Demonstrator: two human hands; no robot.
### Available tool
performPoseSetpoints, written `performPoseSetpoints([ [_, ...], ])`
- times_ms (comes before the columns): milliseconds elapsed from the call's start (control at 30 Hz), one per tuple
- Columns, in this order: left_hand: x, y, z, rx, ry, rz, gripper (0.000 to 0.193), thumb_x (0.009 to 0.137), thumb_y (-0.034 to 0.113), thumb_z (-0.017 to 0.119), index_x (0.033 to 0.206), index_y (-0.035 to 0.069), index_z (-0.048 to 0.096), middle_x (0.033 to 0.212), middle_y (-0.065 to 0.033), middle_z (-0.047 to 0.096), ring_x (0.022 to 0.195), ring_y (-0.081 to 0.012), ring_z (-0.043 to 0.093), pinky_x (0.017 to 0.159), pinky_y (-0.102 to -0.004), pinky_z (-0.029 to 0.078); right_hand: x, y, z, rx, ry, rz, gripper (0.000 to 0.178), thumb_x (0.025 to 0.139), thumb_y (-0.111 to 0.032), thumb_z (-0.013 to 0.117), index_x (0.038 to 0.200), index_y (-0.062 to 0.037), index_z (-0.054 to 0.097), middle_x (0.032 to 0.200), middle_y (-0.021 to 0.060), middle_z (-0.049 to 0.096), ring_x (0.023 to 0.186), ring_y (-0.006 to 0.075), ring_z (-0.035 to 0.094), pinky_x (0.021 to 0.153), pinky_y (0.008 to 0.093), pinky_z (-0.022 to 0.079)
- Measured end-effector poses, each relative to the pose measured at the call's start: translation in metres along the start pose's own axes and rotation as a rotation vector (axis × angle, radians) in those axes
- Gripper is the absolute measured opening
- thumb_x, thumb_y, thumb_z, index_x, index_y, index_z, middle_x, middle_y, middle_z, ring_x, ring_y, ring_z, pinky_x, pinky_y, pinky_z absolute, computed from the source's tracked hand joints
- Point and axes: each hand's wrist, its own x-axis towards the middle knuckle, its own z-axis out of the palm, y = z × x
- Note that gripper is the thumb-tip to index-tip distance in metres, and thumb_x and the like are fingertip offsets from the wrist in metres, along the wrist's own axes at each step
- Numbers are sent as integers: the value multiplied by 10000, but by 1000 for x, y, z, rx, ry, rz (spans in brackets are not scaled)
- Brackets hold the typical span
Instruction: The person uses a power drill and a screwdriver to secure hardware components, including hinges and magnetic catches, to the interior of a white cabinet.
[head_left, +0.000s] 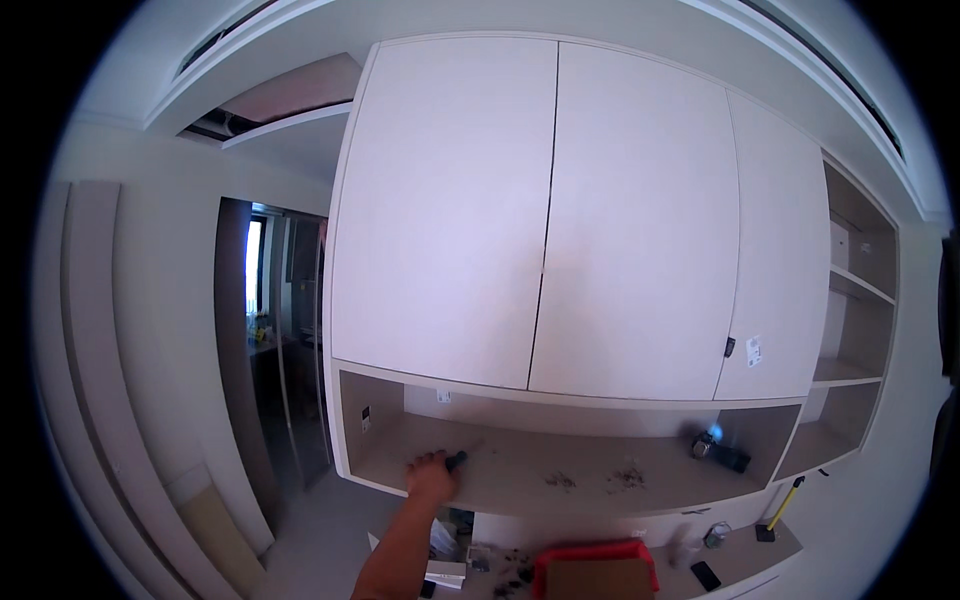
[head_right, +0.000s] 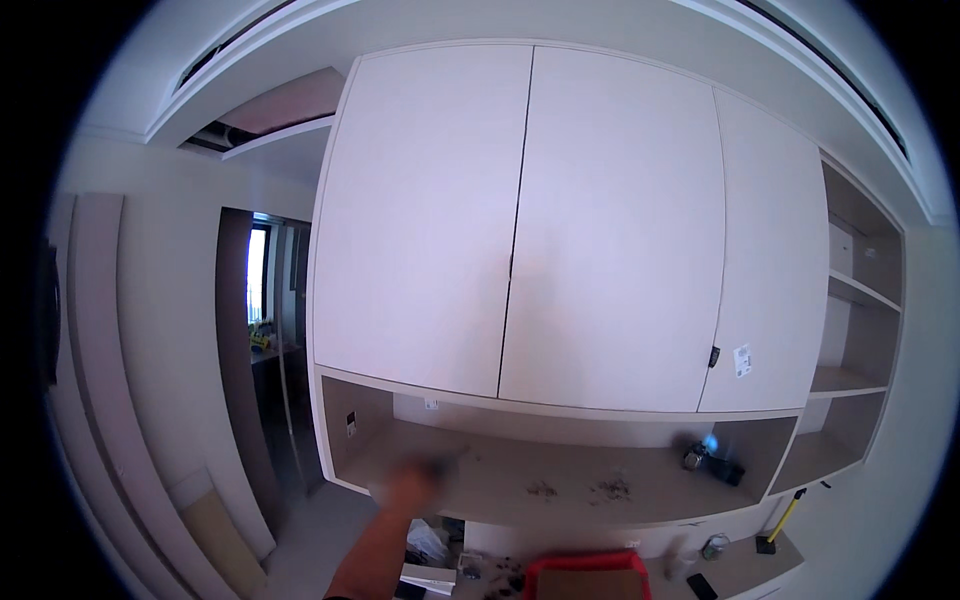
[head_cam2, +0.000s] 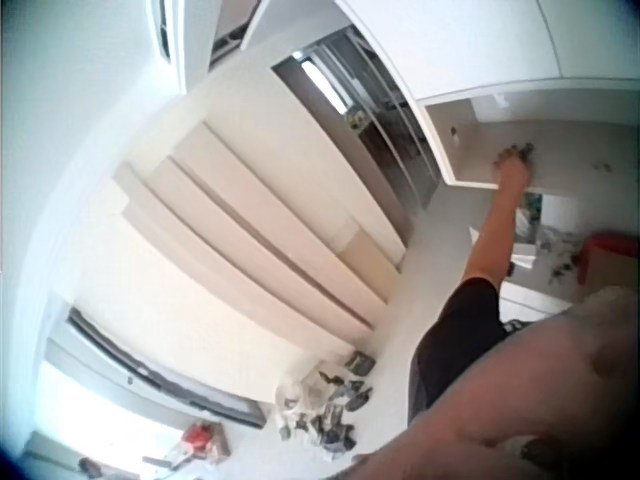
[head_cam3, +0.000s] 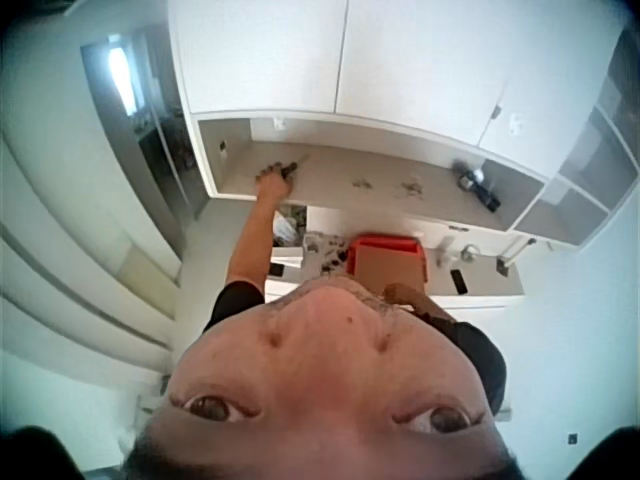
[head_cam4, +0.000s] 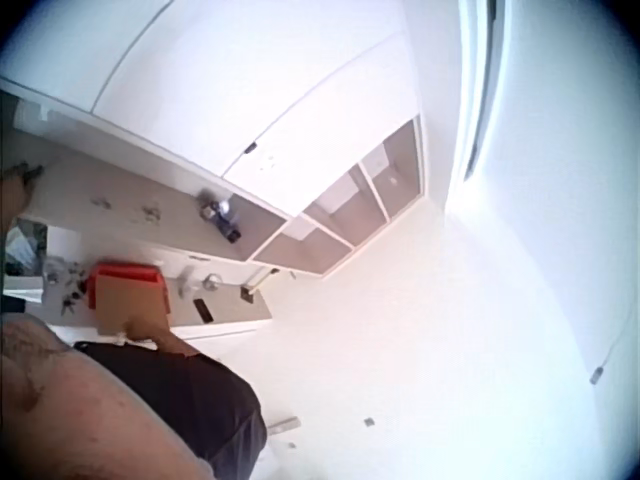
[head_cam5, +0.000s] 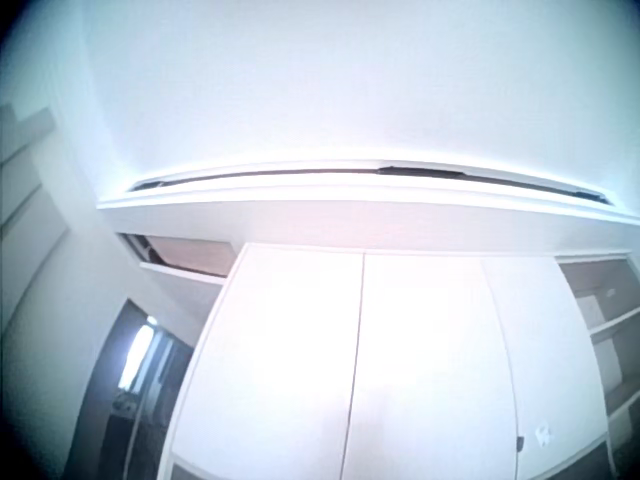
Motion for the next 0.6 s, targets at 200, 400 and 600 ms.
performPoseSetpoints([
  [200,4,7,-6,-16,5,37,575,906,456,653,1365,109,630,1324,-181,681,1288,-385,610,1108,-564,435,8,-67,-186,-254,608,-229,361,946,-260,692,1296,-176,718,1249,91,740,1196,336,683,1069,453,527],
  [400,-1,13,-7,-28,15,17,568,897,449,669,1348,105,640,1299,-174,691,1271,-382,617,1083,-559,455,-30,-285,-360,-693,1191,-474,322,873,-168,716,1189,-107,727,1361,114,663,1296,354,610,1085,528,454],
  [600,5,0,6,18,17,38,575,890,481,670,1328,108,647,1261,-168,704,1236,-375,637,1061,-564,468,-10,-344,-424,-915,1139,-328,629,906,-298,721,1494,-146,556,1652,99,420,1577,309,314,1266,597,221],
])
